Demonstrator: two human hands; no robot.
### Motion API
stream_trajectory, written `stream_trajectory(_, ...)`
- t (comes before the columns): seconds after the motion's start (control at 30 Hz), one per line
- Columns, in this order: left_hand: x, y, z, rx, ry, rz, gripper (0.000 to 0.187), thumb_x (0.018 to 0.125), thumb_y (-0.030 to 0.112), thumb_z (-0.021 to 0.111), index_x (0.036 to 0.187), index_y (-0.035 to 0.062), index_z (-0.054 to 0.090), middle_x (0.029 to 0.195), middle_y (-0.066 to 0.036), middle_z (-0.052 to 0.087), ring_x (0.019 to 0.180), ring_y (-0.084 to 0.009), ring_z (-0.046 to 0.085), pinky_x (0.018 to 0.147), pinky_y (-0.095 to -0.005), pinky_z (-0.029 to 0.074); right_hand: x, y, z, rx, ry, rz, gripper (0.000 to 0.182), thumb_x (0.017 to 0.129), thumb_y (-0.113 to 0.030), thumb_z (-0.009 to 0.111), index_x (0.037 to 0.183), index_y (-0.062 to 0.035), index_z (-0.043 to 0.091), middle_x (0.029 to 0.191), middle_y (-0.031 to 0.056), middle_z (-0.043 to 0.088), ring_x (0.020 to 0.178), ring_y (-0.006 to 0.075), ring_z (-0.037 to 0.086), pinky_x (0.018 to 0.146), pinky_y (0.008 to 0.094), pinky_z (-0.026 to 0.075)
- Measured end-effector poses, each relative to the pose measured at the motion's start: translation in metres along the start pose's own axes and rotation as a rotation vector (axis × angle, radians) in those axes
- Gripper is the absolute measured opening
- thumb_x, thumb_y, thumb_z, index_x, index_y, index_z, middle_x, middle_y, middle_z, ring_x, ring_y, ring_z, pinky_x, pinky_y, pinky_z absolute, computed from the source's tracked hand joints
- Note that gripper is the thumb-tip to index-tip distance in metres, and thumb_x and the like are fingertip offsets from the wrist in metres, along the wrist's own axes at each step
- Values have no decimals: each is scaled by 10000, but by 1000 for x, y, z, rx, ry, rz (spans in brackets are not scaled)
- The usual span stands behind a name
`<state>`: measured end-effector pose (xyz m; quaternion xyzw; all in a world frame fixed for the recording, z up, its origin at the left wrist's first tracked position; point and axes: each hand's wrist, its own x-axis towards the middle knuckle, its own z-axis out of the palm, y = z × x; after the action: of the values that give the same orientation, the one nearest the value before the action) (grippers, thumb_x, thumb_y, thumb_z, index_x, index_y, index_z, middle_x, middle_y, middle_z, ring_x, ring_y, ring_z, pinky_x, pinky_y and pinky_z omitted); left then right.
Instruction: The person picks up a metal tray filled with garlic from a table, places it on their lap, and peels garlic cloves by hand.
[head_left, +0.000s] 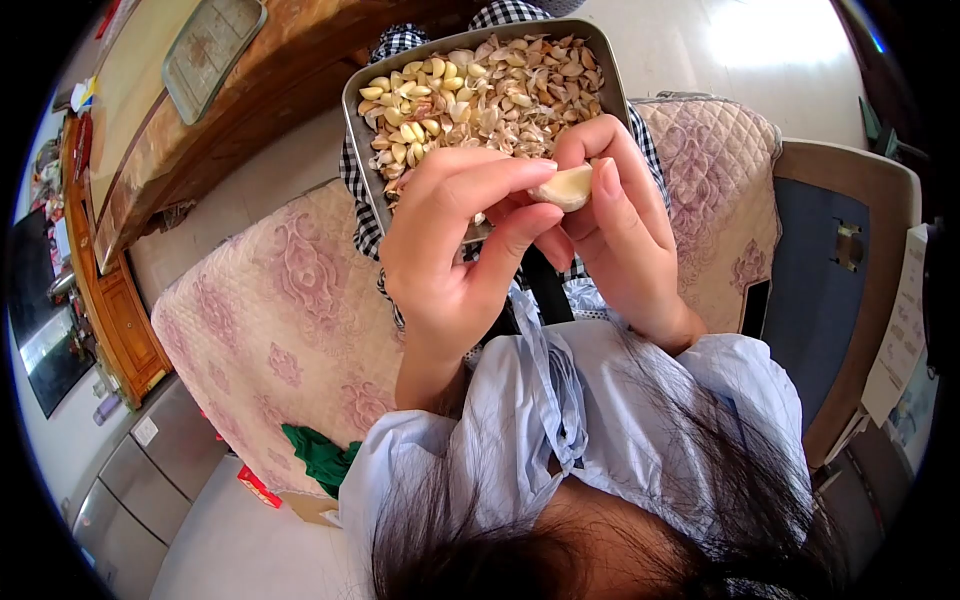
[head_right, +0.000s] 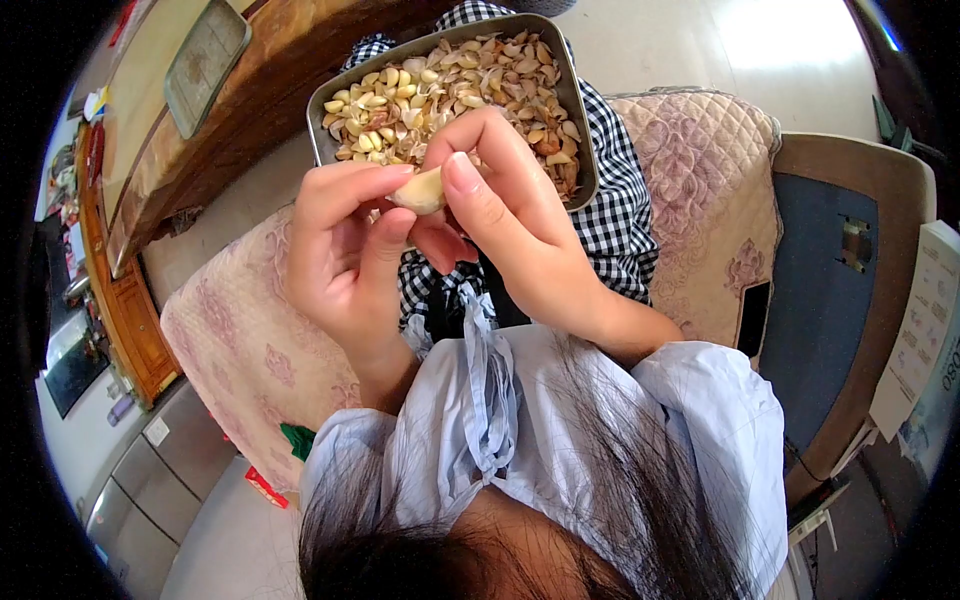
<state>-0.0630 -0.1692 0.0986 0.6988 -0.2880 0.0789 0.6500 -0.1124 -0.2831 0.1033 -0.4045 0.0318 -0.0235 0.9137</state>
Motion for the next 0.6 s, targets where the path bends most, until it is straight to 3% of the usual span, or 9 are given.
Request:
stream_trajectory(0.17,0,0,2,-42,39,-37,178,694,9,661,863,9,604,793,-94,570,696,-177,543,620,-244,430,1,1,-2,27,-41,-52,185,900,-172,420,997,-25,365,794,59,501,588,74,428,526,191,350)
stream_trajectory(0.37,-1,-2,3,-29,34,-3,129,734,-1,627,853,-15,579,817,-101,561,705,-165,534,618,-231,423,0,1,-2,69,-92,-175,279,819,-17,535,1047,10,376,874,98,545,723,121,536,632,221,444)
stream_trajectory(0.43,0,3,4,-113,35,-39,142,743,5,623,873,-17,568,829,-97,549,695,-147,520,614,-223,414,-2,-1,0,-273,28,-218,281,794,-2,571,1027,21,415,913,112,558,755,134,556,643,225,460)
stream_trajectory(0.6,-1,1,3,-270,-8,-103,179,777,34,605,932,-24,534,859,-74,506,678,-94,471,608,-194,380,2,0,-8,-614,-16,-422,249,754,11,605,987,15,516,908,102,574,749,128,557,633,215,453)
